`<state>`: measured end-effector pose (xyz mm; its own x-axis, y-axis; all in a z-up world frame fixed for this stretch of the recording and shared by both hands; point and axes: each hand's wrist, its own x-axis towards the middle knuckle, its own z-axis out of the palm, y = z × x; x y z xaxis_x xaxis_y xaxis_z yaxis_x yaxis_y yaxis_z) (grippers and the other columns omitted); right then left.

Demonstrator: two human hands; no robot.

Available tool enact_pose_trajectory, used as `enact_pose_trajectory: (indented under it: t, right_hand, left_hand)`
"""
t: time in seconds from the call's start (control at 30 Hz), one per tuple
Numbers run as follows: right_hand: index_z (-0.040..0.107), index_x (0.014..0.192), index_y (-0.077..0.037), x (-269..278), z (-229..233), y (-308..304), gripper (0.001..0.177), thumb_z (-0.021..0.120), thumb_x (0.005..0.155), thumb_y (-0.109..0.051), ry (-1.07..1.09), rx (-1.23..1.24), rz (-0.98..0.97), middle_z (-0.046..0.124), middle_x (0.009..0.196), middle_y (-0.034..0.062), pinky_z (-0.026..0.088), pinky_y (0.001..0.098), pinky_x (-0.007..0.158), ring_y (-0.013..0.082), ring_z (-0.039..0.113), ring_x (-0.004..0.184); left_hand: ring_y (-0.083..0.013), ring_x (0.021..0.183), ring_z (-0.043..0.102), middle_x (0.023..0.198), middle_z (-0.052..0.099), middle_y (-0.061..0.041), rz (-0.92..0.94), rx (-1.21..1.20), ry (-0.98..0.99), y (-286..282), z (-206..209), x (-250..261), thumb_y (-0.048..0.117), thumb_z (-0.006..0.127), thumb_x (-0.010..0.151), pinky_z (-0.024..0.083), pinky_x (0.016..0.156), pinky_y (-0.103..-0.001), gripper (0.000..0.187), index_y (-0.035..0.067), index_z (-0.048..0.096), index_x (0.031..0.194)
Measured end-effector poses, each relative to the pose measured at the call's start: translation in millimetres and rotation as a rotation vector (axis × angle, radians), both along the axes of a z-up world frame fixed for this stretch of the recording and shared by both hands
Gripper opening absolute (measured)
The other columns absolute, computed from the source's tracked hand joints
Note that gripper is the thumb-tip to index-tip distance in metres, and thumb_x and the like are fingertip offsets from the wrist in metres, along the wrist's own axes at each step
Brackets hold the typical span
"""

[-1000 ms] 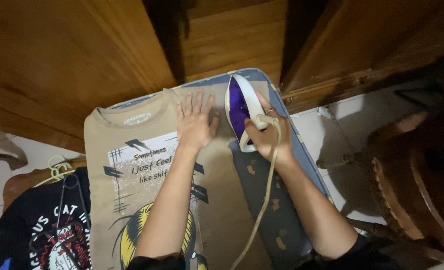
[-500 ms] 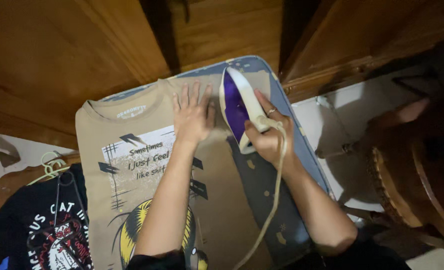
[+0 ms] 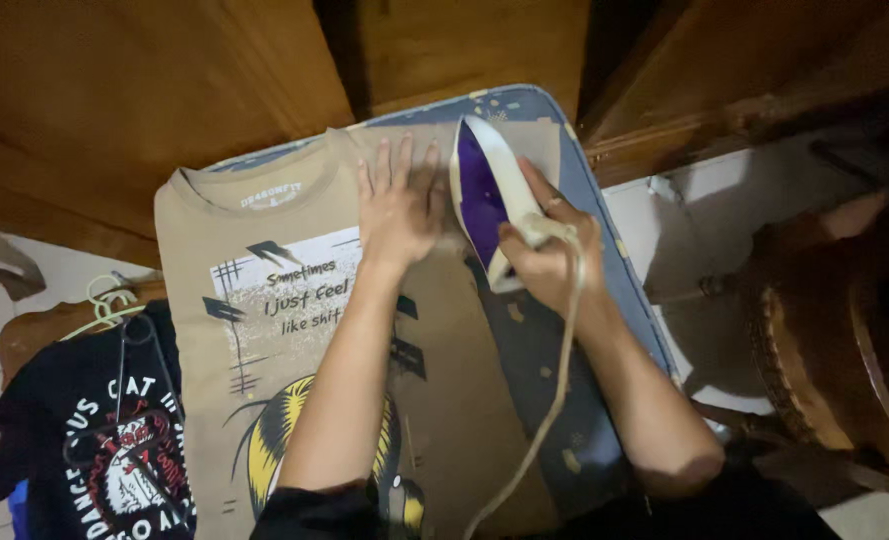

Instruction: The person irons a beige t-shirt on an ironing board using a purple and white iron. They smooth the fabric with one hand while moving the iron across the surface, then flip the shirt over to iron the other side.

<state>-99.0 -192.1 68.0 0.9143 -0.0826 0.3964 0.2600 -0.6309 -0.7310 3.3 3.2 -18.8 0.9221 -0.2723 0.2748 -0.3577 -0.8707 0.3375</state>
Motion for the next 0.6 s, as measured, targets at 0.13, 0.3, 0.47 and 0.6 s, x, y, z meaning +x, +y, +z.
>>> enact_pose_trajectory:
  t: [0.13,0.3,0.47,0.6]
  right_hand:
    - [0.06,0.138,0.001,-4,7,-4,0.057,0.075,0.085,-0.012,-0.113,-0.056,0.028,0.071,0.132,0.0258,0.06,0.0366,0.089,0.0294,0.076,0.107]
    - [0.057,0.146,0.0,16,7,-3,0.066,0.073,0.084,-0.018,0.033,0.067,-0.024,0.078,0.101,0.0204,0.059,0.0339,0.08,0.0236,0.077,0.086]
    - [0.057,0.147,0.001,-8,11,-5,0.067,0.072,0.084,-0.015,-0.048,0.021,-0.05,0.077,0.109,0.022,0.06,0.0343,0.084,0.0249,0.077,0.096]
    - [0.056,0.145,-0.002,-7,17,-8,0.07,0.071,0.078,-0.018,0.145,0.088,-0.151,0.077,0.098,0.0209,0.059,0.0337,0.077,0.0234,0.078,0.084]
  left_hand:
    - [-0.0411,0.153,0.023,0.164,0.034,-0.015,-0.012,-0.013,-0.034,-3,4,-1,0.042,0.053,0.099,0.01,0.122,-0.064,0.061,0.021,0.047,0.155]
    - [-0.043,0.152,0.022,0.165,0.032,-0.017,0.004,0.001,-0.022,-3,8,-2,0.048,0.057,0.097,0.011,0.121,-0.065,0.065,0.019,0.047,0.154]
    - [-0.0427,0.152,0.022,0.165,0.033,-0.016,-0.001,0.006,-0.014,-3,13,-5,0.047,0.059,0.094,0.012,0.12,-0.065,0.067,0.02,0.047,0.154]
    - [-0.0419,0.153,0.022,0.164,0.033,-0.016,0.002,0.012,-0.022,-6,15,-3,0.047,0.058,0.094,0.011,0.121,-0.065,0.068,0.02,0.045,0.155]
